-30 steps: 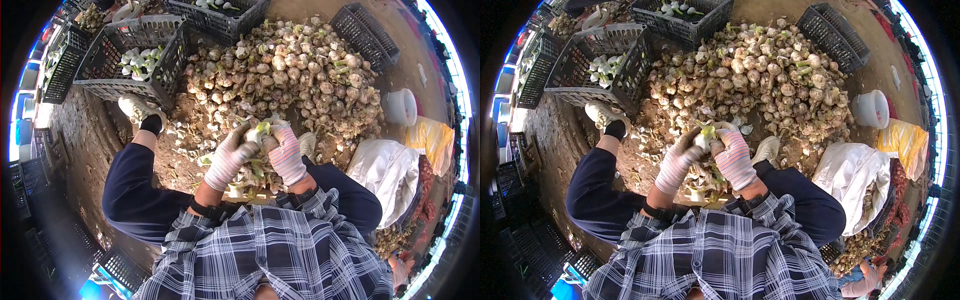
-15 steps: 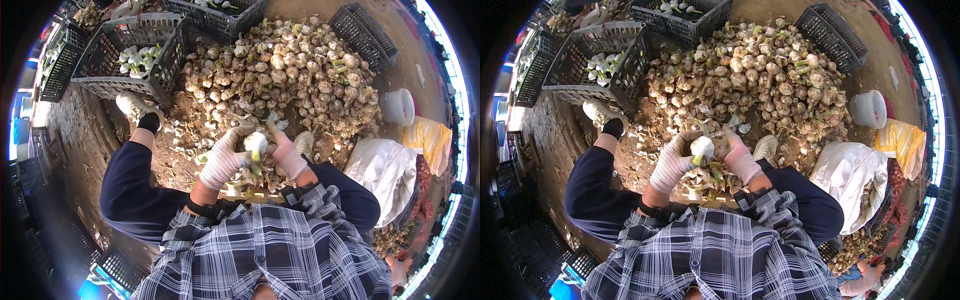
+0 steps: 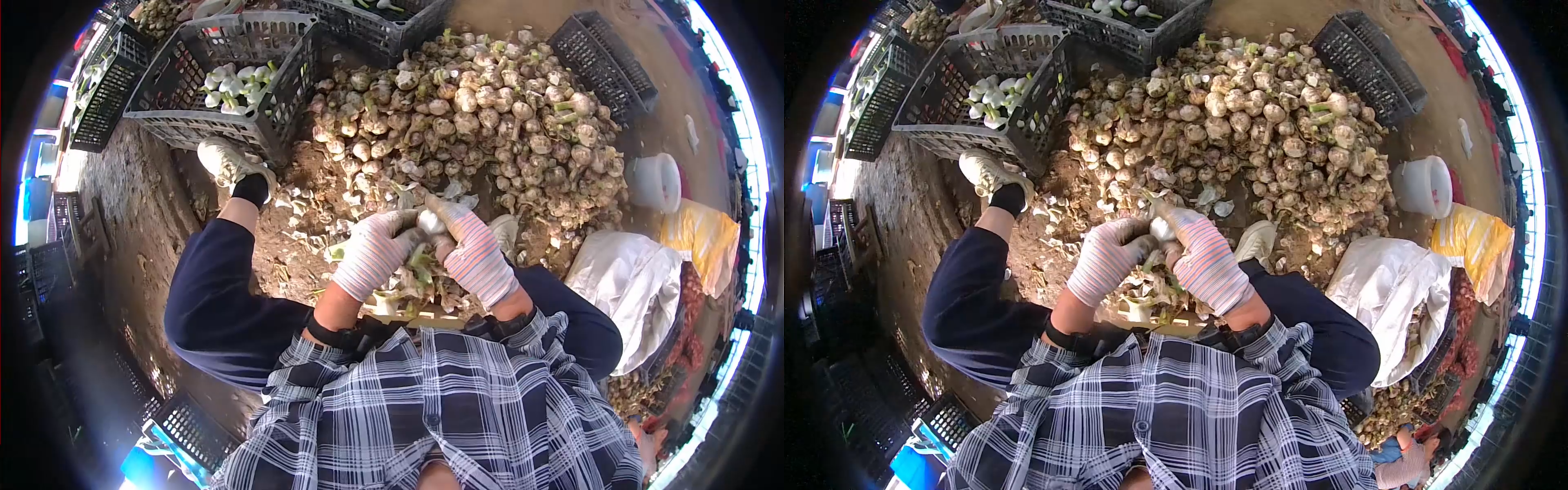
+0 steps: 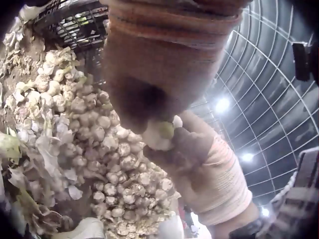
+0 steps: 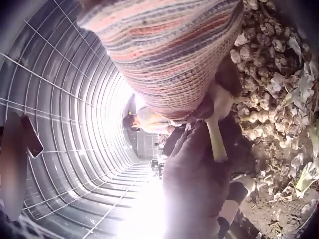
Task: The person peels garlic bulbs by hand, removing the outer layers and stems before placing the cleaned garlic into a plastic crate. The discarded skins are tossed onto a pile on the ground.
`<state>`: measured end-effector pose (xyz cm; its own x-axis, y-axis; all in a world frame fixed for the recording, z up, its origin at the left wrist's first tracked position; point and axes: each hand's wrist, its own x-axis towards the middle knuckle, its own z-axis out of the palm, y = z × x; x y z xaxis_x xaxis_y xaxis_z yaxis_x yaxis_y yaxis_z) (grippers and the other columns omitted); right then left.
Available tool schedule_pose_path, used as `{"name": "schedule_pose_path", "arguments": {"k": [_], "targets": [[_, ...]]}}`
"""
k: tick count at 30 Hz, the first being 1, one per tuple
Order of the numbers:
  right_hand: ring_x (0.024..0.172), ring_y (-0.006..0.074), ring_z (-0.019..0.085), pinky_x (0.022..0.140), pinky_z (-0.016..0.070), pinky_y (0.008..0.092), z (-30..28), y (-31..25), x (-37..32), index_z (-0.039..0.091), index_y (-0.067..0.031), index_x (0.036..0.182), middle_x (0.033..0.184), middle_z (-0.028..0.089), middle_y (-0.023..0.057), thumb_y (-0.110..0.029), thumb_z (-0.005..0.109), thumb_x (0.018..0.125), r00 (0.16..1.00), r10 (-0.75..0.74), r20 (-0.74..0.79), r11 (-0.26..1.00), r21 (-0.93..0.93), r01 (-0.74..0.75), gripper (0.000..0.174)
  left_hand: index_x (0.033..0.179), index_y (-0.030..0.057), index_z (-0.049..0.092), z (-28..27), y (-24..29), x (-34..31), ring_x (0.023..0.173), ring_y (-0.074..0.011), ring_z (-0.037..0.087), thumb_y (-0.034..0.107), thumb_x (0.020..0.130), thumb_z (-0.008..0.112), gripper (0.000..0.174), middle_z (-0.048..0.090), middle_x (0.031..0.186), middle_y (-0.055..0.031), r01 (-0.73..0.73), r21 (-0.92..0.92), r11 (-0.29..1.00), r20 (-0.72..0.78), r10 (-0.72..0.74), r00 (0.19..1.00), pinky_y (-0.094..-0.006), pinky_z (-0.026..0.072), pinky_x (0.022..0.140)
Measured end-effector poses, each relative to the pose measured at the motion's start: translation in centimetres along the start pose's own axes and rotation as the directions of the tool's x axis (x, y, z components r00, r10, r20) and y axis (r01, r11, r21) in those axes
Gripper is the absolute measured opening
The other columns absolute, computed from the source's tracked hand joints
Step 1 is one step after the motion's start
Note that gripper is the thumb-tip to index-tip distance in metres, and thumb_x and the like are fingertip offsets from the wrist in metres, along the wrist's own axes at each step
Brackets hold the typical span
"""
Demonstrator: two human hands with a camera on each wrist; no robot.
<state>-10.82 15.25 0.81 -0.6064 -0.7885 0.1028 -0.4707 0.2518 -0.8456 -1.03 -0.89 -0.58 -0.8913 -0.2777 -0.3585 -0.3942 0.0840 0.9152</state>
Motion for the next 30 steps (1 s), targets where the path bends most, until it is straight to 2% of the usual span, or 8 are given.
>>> {"name": "schedule_pose_path", "arguments": {"k": [4,11,13,16,18,23,25,30], "targets": [[0.111,0.0325,0.061,0.099,0.0487,0.0358,0.2,0.2,-0.3,0.054,-0.0048,0.139,0.122,0.062,0.0172,0.005,0.062,0.083,1.000,0.026,0.005,0.998,0.060,-0.026,0.058,0.103,-0.0058,0.069,0.0,-0.4,0.1,0.073,-0.0108,0.064,0.007,0.091,0.061,0.019,0.070,0.084,-0.0058,-0.213,0.313,0.926,-0.116,0.260,0.959,-0.0264,0.0527,0.066],[0.116,0.0209,0.059,0.103,0.0477,0.0325,0.9,1.0,-0.8,0.049,-0.0070,0.145,0.126,0.062,0.0076,-0.003,0.056,0.093,0.910,0.370,0.185,0.652,0.646,-0.397,0.052,0.103,-0.0040,0.060,0.6,-2.5,1.0,0.057,-0.0144,0.057,0.011,0.092,0.055,0.019,0.062,0.075,-0.0054,0.112,-0.709,0.696,-0.089,-0.245,0.965,-0.0272,0.0480,0.053],[0.117,0.0197,0.059,0.102,0.0482,0.0309,0.9,1.4,-0.6,0.045,-0.0079,0.147,0.128,0.061,0.0077,-0.005,0.053,0.095,0.855,0.346,0.387,0.188,0.864,-0.467,0.053,0.103,-0.0034,0.060,0.4,-2.6,1.2,0.059,-0.0145,0.057,0.012,0.092,0.056,0.019,0.062,0.077,-0.0057,0.073,-0.756,0.651,-0.121,-0.248,0.961,-0.0277,0.0487,0.054],[0.115,0.0183,0.060,0.100,0.0495,0.0296,1.0,2.2,-0.9,0.039,-0.0081,0.151,0.126,0.061,0.0083,-0.002,0.053,0.089,0.808,0.293,0.512,0.112,0.820,-0.561,0.064,0.103,-0.0023,0.060,0.3,-4.1,1.5,0.062,-0.0169,0.061,0.015,0.093,0.056,0.020,0.065,0.079,-0.0087,0.054,-0.859,0.509,-0.068,-0.219,0.973,-0.0296,0.0513,0.056],[0.113,0.0183,0.060,0.099,0.0502,0.0304,1.1,2.2,-0.4,0.040,-0.0065,0.150,0.123,0.062,0.0085,0.001,0.055,0.084,0.763,0.381,0.522,0.409,0.646,-0.645,0.068,0.102,-0.0020,0.060,0.1,-4.5,1.7,0.063,-0.0186,0.062,0.015,0.092,0.055,0.021,0.065,0.079,-0.0098,0.041,-0.951,0.307,-0.010,-0.161,0.987,-0.0310,0.0525,0.057],[0.106,0.0236,0.065,0.096,0.0533,0.0337,3.0,1.4,0.1,0.049,0.0009,0.135,0.116,0.064,0.0098,0.006,0.054,0.078,0.830,0.285,0.479,-0.120,0.877,-0.465,0.057,0.103,-0.0029,0.061,0.0,-5.5,2.0,0.066,-0.0224,0.063,0.019,0.093,0.057,0.024,0.067,0.086,-0.0126,0.066,-0.966,0.248,0.052,-0.066,0.996,-0.0348,0.0546,0.059],[0.103,0.0238,0.065,0.093,0.0548,0.0348,3.7,2.0,0.0,0.049,-0.0002,0.134,0.115,0.064,0.0110,0.004,0.054,0.081,0.776,0.411,0.478,0.008,0.849,-0.528,0.054,0.103,-0.0027,0.061,0.3,-5.5,2.1,0.067,-0.0225,0.063,0.021,0.094,0.058,0.025,0.067,0.087,-0.0128,0.097,-0.958,0.271,0.080,-0.075,0.994,-0.0357,0.0550,0.061],[0.095,0.0226,0.066,0.084,0.0572,0.0364,3.8,2.8,-0.3,0.048,-0.0046,0.136,0.112,0.065,0.0117,0.001,0.054,0.084,0.717,0.505,0.480,-0.035,0.842,-0.539,0.052,0.097,0.0001,0.065,-1.4,-7.4,2.8,0.070,-0.0184,0.065,0.031,0.099,0.058,0.032,0.066,0.077,-0.0077,-0.191,-0.868,0.458,-0.362,-0.322,0.875,-0.0327,0.0542,0.066]]}}
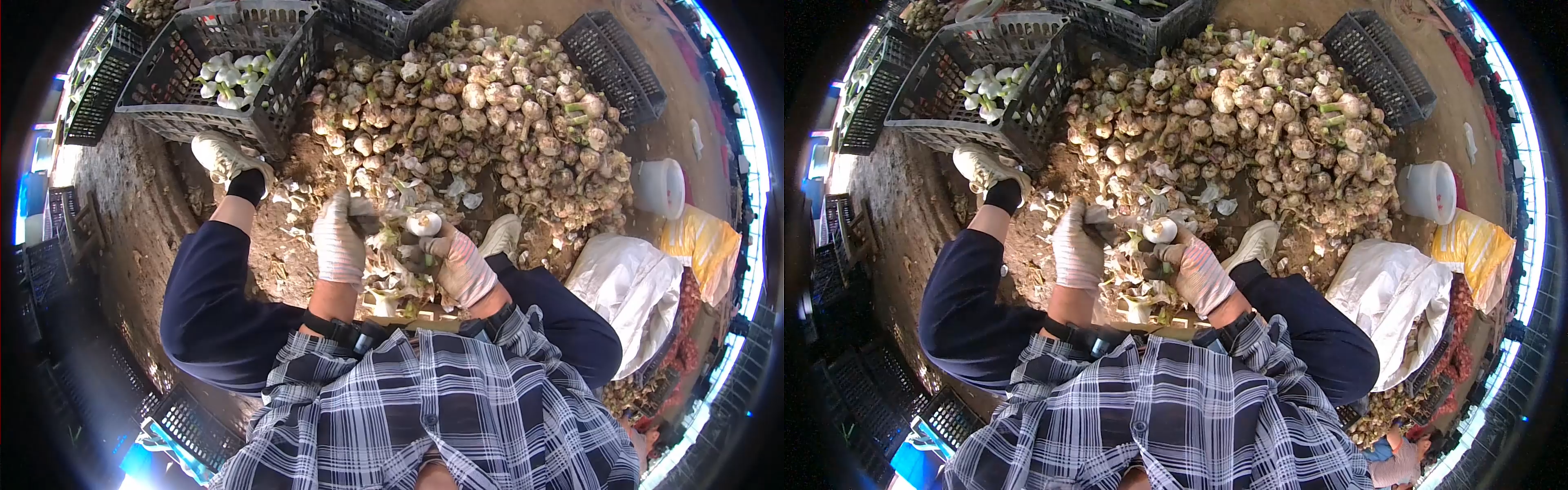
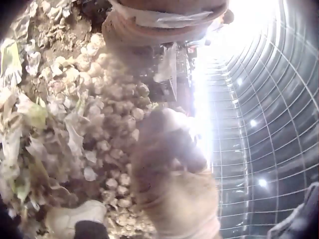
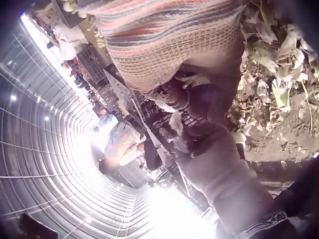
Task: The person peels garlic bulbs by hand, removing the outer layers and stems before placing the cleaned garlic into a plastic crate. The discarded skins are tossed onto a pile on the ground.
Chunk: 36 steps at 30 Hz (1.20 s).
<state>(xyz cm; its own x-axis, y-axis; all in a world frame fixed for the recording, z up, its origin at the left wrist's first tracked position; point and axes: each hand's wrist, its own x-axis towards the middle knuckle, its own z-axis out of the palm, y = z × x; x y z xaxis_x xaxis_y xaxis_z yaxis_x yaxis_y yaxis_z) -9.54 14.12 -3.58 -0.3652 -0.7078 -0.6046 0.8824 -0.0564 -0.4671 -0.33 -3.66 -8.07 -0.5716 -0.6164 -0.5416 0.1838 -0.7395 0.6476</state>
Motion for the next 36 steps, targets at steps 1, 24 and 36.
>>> {"name": "schedule_pose_path", "arguments": {"k": [1,24,36], "targets": [[0.094,0.0223,0.066,0.083,0.0573,0.0366,0.1,-0.1,0.0,0.049,-0.0055,0.136,0.111,0.065,0.0117,0.000,0.054,0.084,1.000,0.011,-0.022,1.000,-0.014,-0.012,0.052,0.101,0.0015,0.063,-0.1,0.4,0.5,0.074,-0.0187,0.065,0.032,0.100,0.056,0.031,0.066,0.083,-0.0079,-0.044,0.173,0.984,-0.005,0.046,0.999,-0.0340,0.0546,0.068],[0.101,0.0288,0.067,0.081,0.0603,0.0443,9.2,-15.7,11.5,0.049,-0.0048,0.134,0.117,0.063,0.0154,-0.038,0.068,0.092,0.799,-0.580,0.161,0.782,-0.164,0.601,0.057,0.093,0.0012,0.070,0.1,-1.7,1.0,0.070,-0.0142,0.063,0.037,0.097,0.065,0.037,0.069,0.077,-0.0049,0.149,0.419,0.896,-0.165,-0.086,0.982,-0.0276,0.0506,0.066],[0.109,0.0349,0.064,0.093,0.0509,0.0449,-2.5,-7.0,17.2,0.064,-0.0083,0.116,0.118,0.066,0.0181,-0.016,0.055,0.092,0.952,-0.236,-0.196,-0.283,-0.923,-0.260,0.027,0.133,-0.0051,0.055,-2.7,-5.1,3.8,0.104,-0.0283,0.065,0.023,0.088,0.067,0.055,0.067,0.117,-0.0221,0.026,0.718,0.695,0.003,-0.041,0.999,-0.0368,0.0513,0.091]]}}
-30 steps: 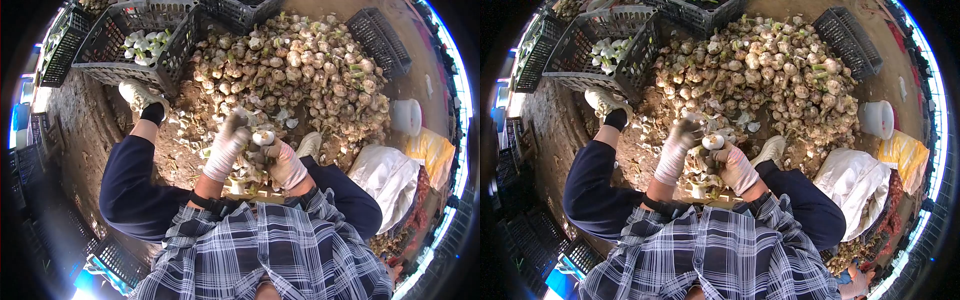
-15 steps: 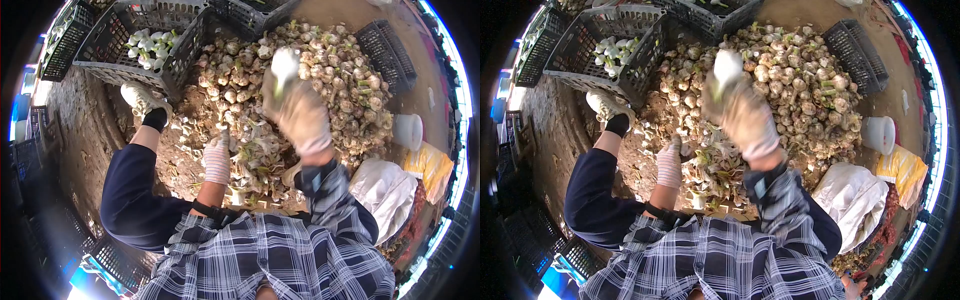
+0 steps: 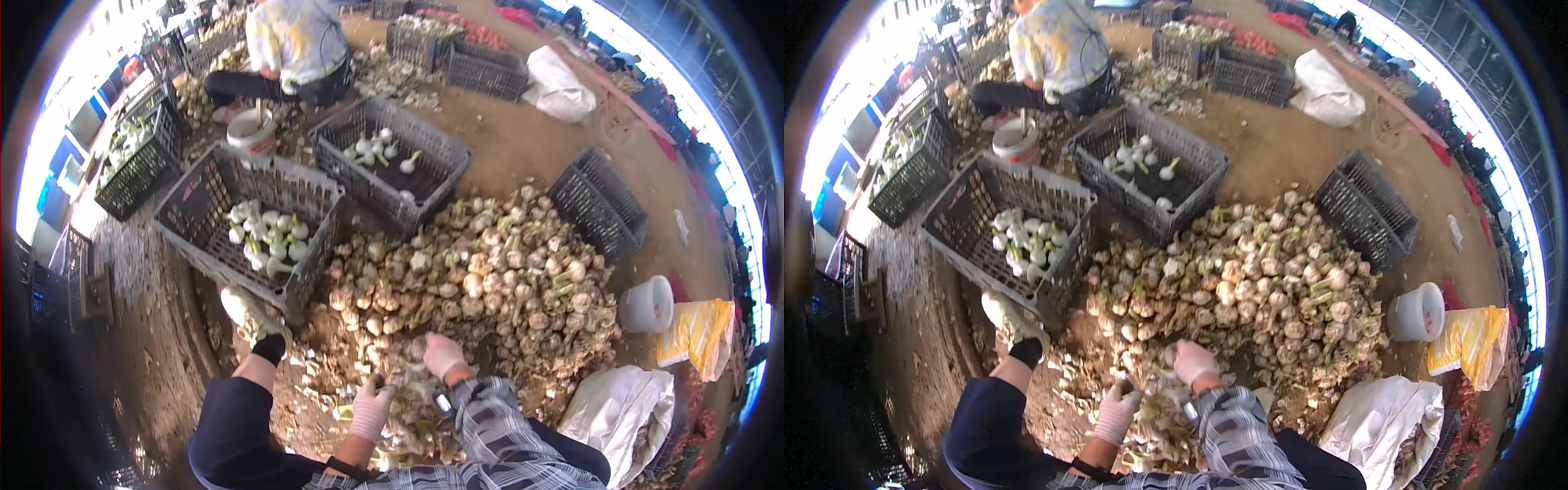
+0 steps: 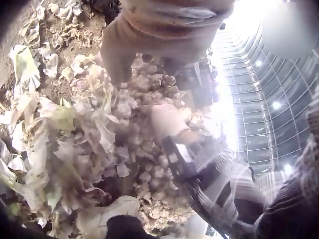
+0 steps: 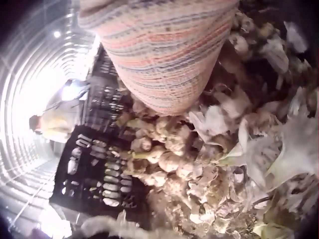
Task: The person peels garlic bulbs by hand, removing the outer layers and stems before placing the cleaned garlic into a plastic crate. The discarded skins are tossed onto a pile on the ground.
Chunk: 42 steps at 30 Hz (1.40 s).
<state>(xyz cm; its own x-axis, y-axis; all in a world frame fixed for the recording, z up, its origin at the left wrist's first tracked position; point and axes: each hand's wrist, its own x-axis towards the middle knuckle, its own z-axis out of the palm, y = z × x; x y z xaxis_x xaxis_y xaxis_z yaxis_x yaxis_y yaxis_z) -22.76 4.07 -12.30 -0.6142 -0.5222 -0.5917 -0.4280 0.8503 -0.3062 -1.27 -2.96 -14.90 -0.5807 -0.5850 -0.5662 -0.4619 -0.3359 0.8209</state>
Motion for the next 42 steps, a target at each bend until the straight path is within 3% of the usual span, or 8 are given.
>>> {"name": "schedule_pose_path", "arguments": {"k": [5,9,13,24,29,32,36,42], "targets": [[0.069,0.0107,0.058,0.064,0.0500,0.0261,-0.7,1.0,-7.6,0.065,-0.0118,0.122,0.088,0.068,0.0032,-0.017,0.064,0.094,0.939,-0.337,0.061,0.777,0.581,0.241,0.028,0.151,-0.0010,0.028,0.3,2.4,-1.4,0.115,-0.0262,0.061,0.016,0.084,0.074,0.083,0.056,0.134,-0.0203,-0.239,-0.003,0.971,0.249,0.233,0.940,-0.0342,0.0482,0.100],[0.081,0.0074,0.060,0.072,0.0497,0.0258,-3.9,-0.8,-15.5,0.064,0.0002,0.116,0.093,0.068,0.0014,-0.016,0.065,0.097,0.956,-0.291,-0.023,0.221,0.971,0.090,0.026,0.143,-0.0009,0.038,0.6,7.6,-5.2,0.114,-0.0210,0.059,0.008,0.079,0.079,0.077,0.059,0.126,-0.0126,-0.159,-0.315,0.936,0.338,0.267,0.902,-0.0310,0.0486,0.099],[0.086,0.0108,0.064,0.073,0.0523,0.0245,-1.6,-1.6,-18.2,0.063,-0.0017,0.113,0.100,0.070,0.0050,-0.027,0.076,0.090,0.943,-0.267,-0.199,0.061,0.973,0.223,0.037,0.132,0.0027,0.052,0.9,11.0,-8.8,0.111,-0.0275,0.061,0.015,0.068,0.089,0.074,0.062,0.117,-0.0157,-0.567,0.104,0.817,0.228,0.536,0.813,-0.0368,0.0507,0.094],[0.090,0.0119,0.064,0.077,0.0520,0.0251,-3.6,-1.3,-24.1,0.063,-0.0015,0.121,0.104,0.070,0.0060,-0.024,0.071,0.091,0.955,-0.289,-0.066,0.067,0.994,0.089,0.038,0.125,0.0047,0.062,0.6,12.3,-13.1,0.105,-0.0328,0.063,0.022,0.060,0.093,0.074,0.063,0.113,-0.0166,-0.758,0.460,0.463,0.301,0.721,0.623,-0.0397,0.0534,0.089],[0.089,0.0096,0.062,0.077,0.0498,0.0232,-2.4,0.7,-23.9,0.062,-0.0007,0.124,0.106,0.068,0.0047,-0.014,0.063,0.094,0.813,-0.459,-0.359,0.306,0.795,0.524,0.033,0.128,0.0015,0.061,0.2,13.1,-14.5,0.091,-0.0281,0.067,0.019,0.068,0.090,0.069,0.067,0.101,-0.0135,-0.782,0.439,0.441,0.369,0.706,0.605,-0.0362,0.0555,0.083],[0.090,0.0093,0.061,0.078,0.0494,0.0229,-2.3,0.6,-24.8,0.062,-0.0001,0.125,0.106,0.068,0.0032,-0.010,0.061,0.095,0.853,-0.381,-0.357,0.336,0.806,0.487,0.032,0.125,-0.0036,0.060,-0.1,13.6,-15.9,0.072,-0.0232,0.067,0.026,0.077,0.083,0.061,0.068,0.089,-0.0112,-0.183,-0.210,0.960,0.427,0.259,0.866,-0.0323,0.0561,0.069],[0.090,0.0092,0.060,0.079,0.0498,0.0241,-1.9,0.4,-24.7,0.062,0.0004,0.123,0.104,0.068,0.0019,-0.009,0.063,0.094,0.912,-0.286,-0.296,0.346,0.855,0.386,0.031,0.116,-0.0022,0.064,0.4,11.8,-14.6,0.062,-0.0188,0.066,0.057,0.089,0.065,0.065,0.069,0.085,-0.0098,0.062,-0.568,0.821,0.548,0.321,0.772,-0.0287,0.0537,0.054],[0.086,0.0089,0.061,0.077,0.0513,0.0234,0.0,0.6,-23.0,0.062,0.0008,0.118,0.100,0.068,0.0041,-0.012,0.070,0.091,0.873,-0.200,-0.445,0.278,0.829,0.486,0.031,0.128,-0.0060,0.057,0.1,11.1,-13.5,0.087,-0.0170,0.068,0.035,0.088,0.075,0.060,0.070,0.102,-0.0139,-0.600,0.147,0.787,0.325,0.534,0.780,-0.0280,0.0558,0.077]]}}
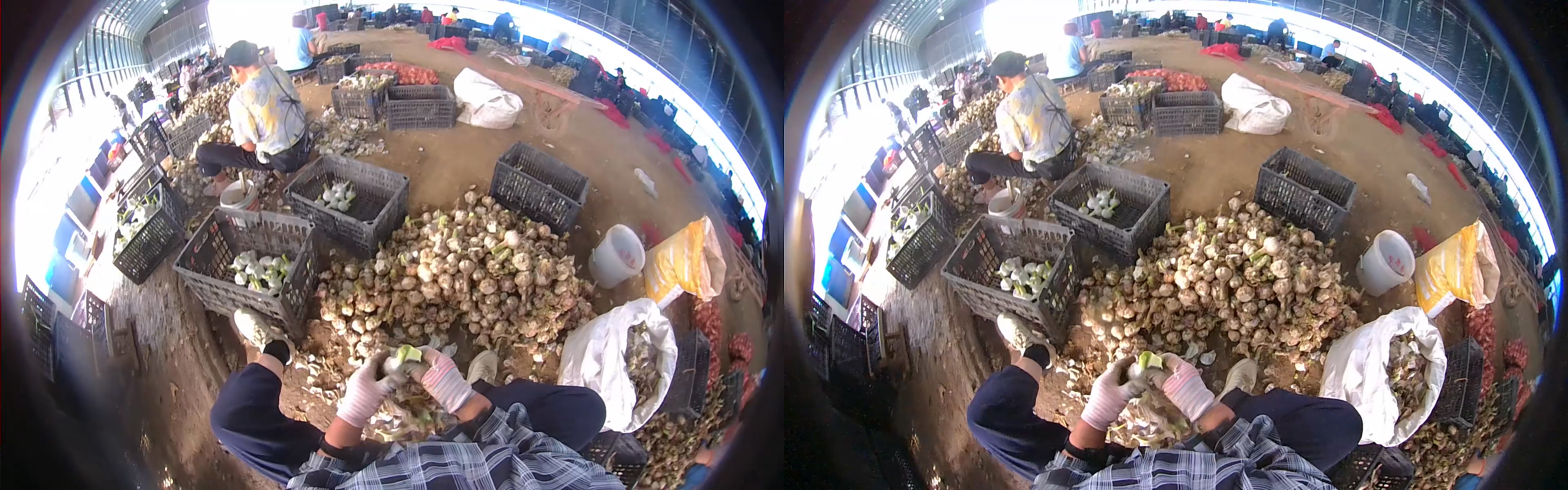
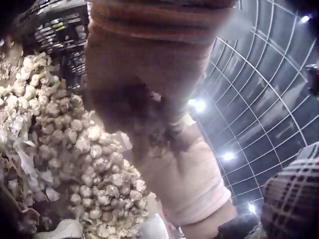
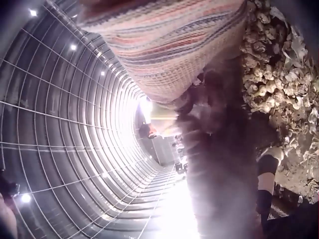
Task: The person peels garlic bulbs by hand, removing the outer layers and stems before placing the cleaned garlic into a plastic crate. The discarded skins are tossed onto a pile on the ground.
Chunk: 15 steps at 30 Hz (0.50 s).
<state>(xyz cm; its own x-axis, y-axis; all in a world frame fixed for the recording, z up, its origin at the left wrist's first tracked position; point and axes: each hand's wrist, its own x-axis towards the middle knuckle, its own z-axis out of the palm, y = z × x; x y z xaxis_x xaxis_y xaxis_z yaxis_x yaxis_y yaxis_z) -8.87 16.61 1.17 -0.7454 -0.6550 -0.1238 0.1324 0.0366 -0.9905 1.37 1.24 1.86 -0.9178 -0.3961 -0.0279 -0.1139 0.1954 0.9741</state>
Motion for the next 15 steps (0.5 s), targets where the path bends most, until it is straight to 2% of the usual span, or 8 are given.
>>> {"name": "schedule_pose_path", "arguments": {"k": [1,4,6,8,10,11,13,15], "targets": [[0.084,0.0108,0.063,0.074,0.0535,0.0236,0.5,-3.0,-0.8,0.061,0.0007,0.119,0.100,0.068,0.0064,-0.011,0.068,0.091,0.999,0.038,0.021,0.999,-0.010,-0.038,0.030,0.135,-0.0067,0.052,-0.3,2.1,-0.2,0.095,-0.0159,0.065,0.023,0.082,0.080,0.067,0.068,0.110,-0.0128,0.055,0.137,0.989,0.055,-0.063,0.997,-0.0283,0.0529,0.087],[0.085,0.0132,0.066,0.072,0.0560,0.0255,0.6,-6.1,-1.0,0.060,0.0011,0.119,0.100,0.069,0.0084,-0.009,0.064,0.093,0.988,0.152,-0.015,0.976,0.158,-0.148,0.028,0.136,-0.0034,0.051,-1.0,1.2,-0.2,0.098,-0.0182,0.066,0.016,0.081,0.081,0.066,0.067,0.116,-0.0102,0.250,-0.511,0.822,0.195,-0.172,0.966,-0.0302,0.0538,0.088],[0.085,0.0176,0.068,0.069,0.0570,0.0292,-0.2,-3.2,0.2,0.062,0.0027,0.115,0.099,0.069,0.0130,-0.011,0.059,0.095,0.977,0.213,0.020,0.937,0.280,-0.209,0.024,0.141,-0.0023,0.047,-1.5,1.5,-0.2,0.096,-0.0174,0.065,0.007,0.080,0.077,0.069,0.064,0.121,-0.0121,0.312,-0.704,0.638,0.333,-0.092,0.939,-0.0279,0.0537,0.084],[0.085,0.0229,0.068,0.071,0.0561,0.0344,-0.5,2.1,2.0,0.062,0.0018,0.112,0.095,0.069,0.0149,-0.011,0.060,0.094,0.988,0.132,-0.077,0.991,0.000,-0.132,0.023,0.143,-0.0061,0.044,-1.6,1.1,-0.4,0.102,-0.0236,0.066,0.026,0.073,0.089,0.089,0.063,0.123,-0.0143,0.340,-0.716,0.610,0.372,-0.079,0.925,-0.0331,0.0551,0.086],[0.088,0.0294,0.068,0.075,0.0560,0.0394,-1.4,9.4,4.1,0.063,-0.0001,0.107,0.095,0.069,0.0164,-0.014,0.060,0.094,0.989,0.084,-0.125,0.946,-0.300,-0.119,0.019,0.145,-0.0049,0.040,-1.6,2.4,-0.6,0.104,-0.0232,0.065,0.028,0.072,0.090,0.094,0.062,0.123,-0.0135,0.307,-0.724,0.618,0.327,-0.085,0.941,-0.0330,0.0559,0.085],[0.089,0.0291,0.068,0.079,0.0560,0.0388,-0.6,9.8,4.2,0.063,-0.0007,0.105,0.096,0.068,0.0167,-0.016,0.059,0.095,0.992,0.077,-0.098,0.964,-0.246,-0.100,0.019,0.145,-0.0042,0.041,-1.9,2.3,-0.4,0.105,-0.0229,0.065,0.026,0.072,0.090,0.093,0.062,0.124,-0.0133,0.284,-0.697,0.658,0.317,-0.073,0.946,-0.0332,0.0555,0.086],[0.092,0.0280,0.067,0.085,0.0556,0.0371,-0.1,10.3,3.7,0.062,-0.0010,0.110,0.098,0.068,0.0159,-0.022,0.059,0.096,0.983,-0.185,-0.001,0.816,-0.557,0.153,0.026,0.142,-0.0018,0.045,-2.1,1.2,0.0,0.110,-0.0210,0.063,0.021,0.073,0.089,0.085,0.062,0.124,-0.0117,0.237,-0.630,0.740,0.278,-0.069,0.958,-0.0337,0.0537,0.090],[0.098,0.0229,0.065,0.091,0.0528,0.0334,-1.8,9.6,4.0,0.054,0.0002,0.128,0.108,0.067,0.0116,-0.014,0.060,0.094,0.891,-0.380,0.248,0.471,-0.778,0.417,0.038,0.139,0.0006,0.050,-2.5,1.3,0.2,0.110,-0.0187,0.062,0.017,0.076,0.087,0.075,0.064,0.125,-0.0083,0.147,-0.574,0.806,0.170,-0.059,0.984,-0.0321,0.0510,0.096]]}}
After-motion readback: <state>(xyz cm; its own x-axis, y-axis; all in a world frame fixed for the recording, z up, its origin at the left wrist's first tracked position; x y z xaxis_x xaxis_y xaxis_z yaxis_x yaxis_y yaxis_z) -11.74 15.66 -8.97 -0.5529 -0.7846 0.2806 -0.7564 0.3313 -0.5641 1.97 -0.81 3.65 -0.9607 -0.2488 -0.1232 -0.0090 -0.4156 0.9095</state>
